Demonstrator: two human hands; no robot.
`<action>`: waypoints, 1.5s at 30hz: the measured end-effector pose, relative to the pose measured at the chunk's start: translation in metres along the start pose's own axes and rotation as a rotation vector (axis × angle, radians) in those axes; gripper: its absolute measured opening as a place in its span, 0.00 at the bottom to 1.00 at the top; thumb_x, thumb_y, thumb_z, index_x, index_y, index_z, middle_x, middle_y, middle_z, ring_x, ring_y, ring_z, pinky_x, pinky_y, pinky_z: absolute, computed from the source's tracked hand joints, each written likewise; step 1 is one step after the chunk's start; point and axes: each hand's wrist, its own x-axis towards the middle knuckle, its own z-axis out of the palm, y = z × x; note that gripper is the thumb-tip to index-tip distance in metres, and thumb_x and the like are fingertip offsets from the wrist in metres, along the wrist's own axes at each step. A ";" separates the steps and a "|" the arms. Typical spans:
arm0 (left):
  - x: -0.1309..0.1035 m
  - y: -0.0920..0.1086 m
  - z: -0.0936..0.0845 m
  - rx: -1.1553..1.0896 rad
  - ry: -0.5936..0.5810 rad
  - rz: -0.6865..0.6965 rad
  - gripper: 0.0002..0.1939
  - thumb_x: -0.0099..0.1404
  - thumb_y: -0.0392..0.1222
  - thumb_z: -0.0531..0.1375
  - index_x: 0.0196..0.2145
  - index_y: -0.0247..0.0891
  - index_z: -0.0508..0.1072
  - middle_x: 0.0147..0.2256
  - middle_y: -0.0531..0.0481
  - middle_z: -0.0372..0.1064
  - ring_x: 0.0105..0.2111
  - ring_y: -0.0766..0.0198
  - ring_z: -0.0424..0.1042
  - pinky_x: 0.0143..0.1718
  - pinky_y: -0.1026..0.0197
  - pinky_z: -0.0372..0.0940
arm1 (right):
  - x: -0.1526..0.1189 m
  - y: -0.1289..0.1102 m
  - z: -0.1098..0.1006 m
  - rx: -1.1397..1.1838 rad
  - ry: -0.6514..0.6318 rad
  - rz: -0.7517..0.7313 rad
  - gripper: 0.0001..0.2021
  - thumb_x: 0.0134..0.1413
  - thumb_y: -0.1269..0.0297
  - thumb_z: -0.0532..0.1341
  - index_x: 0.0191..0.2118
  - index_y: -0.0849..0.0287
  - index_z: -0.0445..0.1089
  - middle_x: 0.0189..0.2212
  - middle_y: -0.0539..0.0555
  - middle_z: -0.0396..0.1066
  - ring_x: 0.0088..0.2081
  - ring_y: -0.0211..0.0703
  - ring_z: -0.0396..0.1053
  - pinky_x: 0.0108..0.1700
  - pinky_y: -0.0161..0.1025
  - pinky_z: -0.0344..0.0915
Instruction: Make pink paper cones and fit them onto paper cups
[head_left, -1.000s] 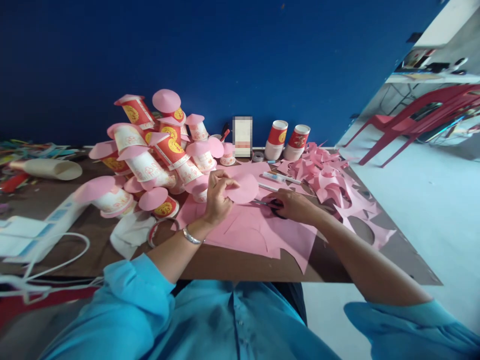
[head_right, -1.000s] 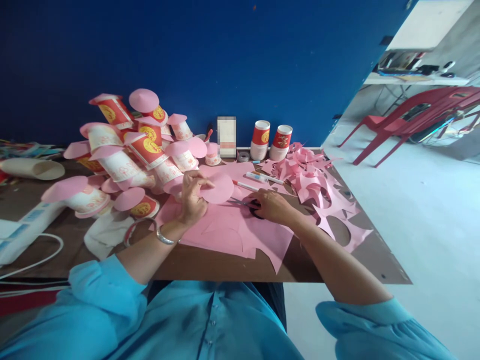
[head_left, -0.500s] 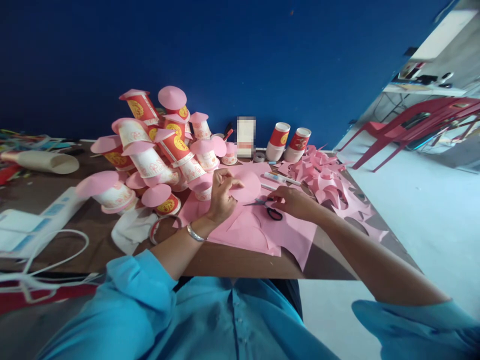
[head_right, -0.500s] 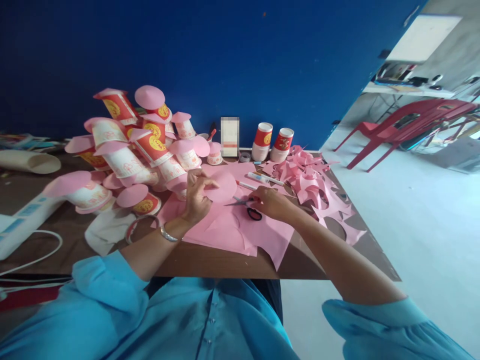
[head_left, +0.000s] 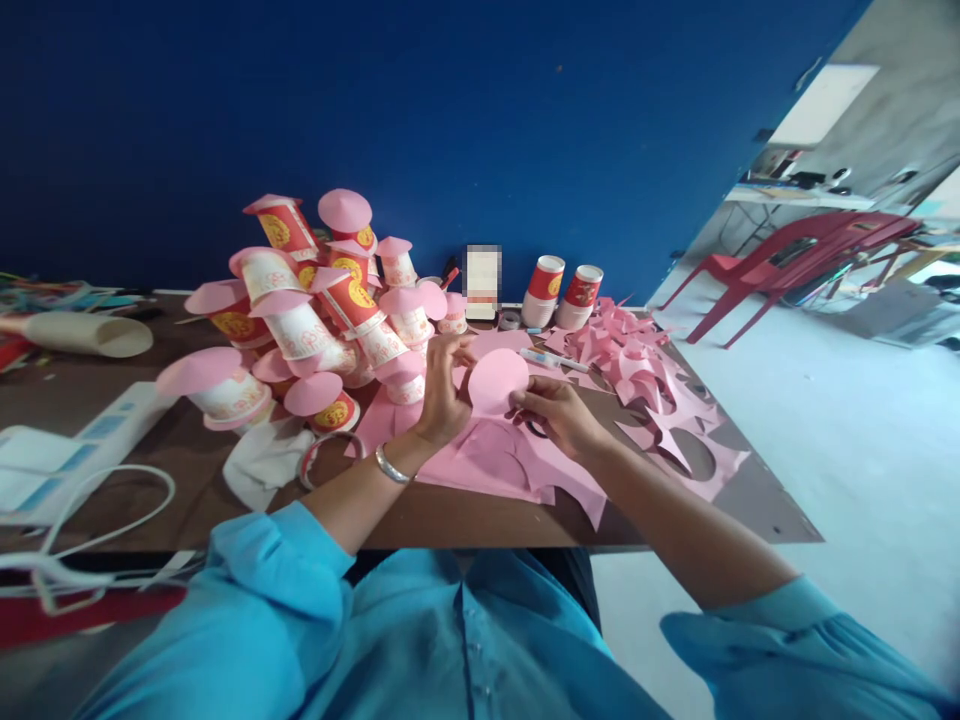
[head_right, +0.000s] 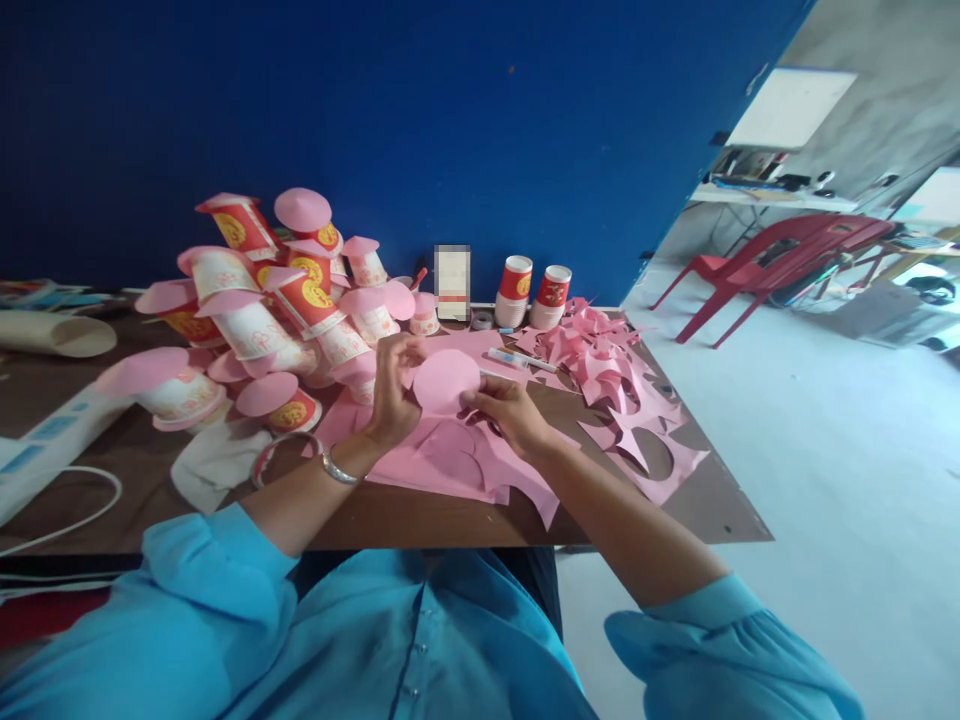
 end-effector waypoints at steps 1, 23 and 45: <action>0.003 0.002 -0.001 -0.027 -0.018 -0.037 0.17 0.66 0.38 0.61 0.53 0.41 0.71 0.50 0.40 0.71 0.47 0.54 0.72 0.47 0.51 0.73 | -0.002 -0.001 0.002 0.008 -0.006 0.004 0.23 0.36 0.46 0.81 0.30 0.58 0.77 0.25 0.49 0.75 0.27 0.37 0.71 0.31 0.35 0.68; -0.013 0.053 -0.058 -0.416 -0.173 -0.715 0.21 0.62 0.60 0.71 0.28 0.39 0.75 0.26 0.53 0.70 0.28 0.64 0.69 0.33 0.61 0.68 | -0.007 0.013 0.020 -0.118 -0.059 -0.060 0.21 0.46 0.46 0.76 0.28 0.59 0.76 0.24 0.49 0.72 0.26 0.37 0.69 0.32 0.37 0.68; -0.084 0.049 -0.152 0.667 -0.007 -0.272 0.08 0.73 0.44 0.60 0.42 0.38 0.77 0.42 0.42 0.75 0.38 0.59 0.74 0.40 0.58 0.69 | -0.011 0.031 0.027 -0.133 0.076 -0.089 0.25 0.43 0.39 0.77 0.25 0.58 0.76 0.22 0.49 0.71 0.25 0.37 0.68 0.30 0.36 0.68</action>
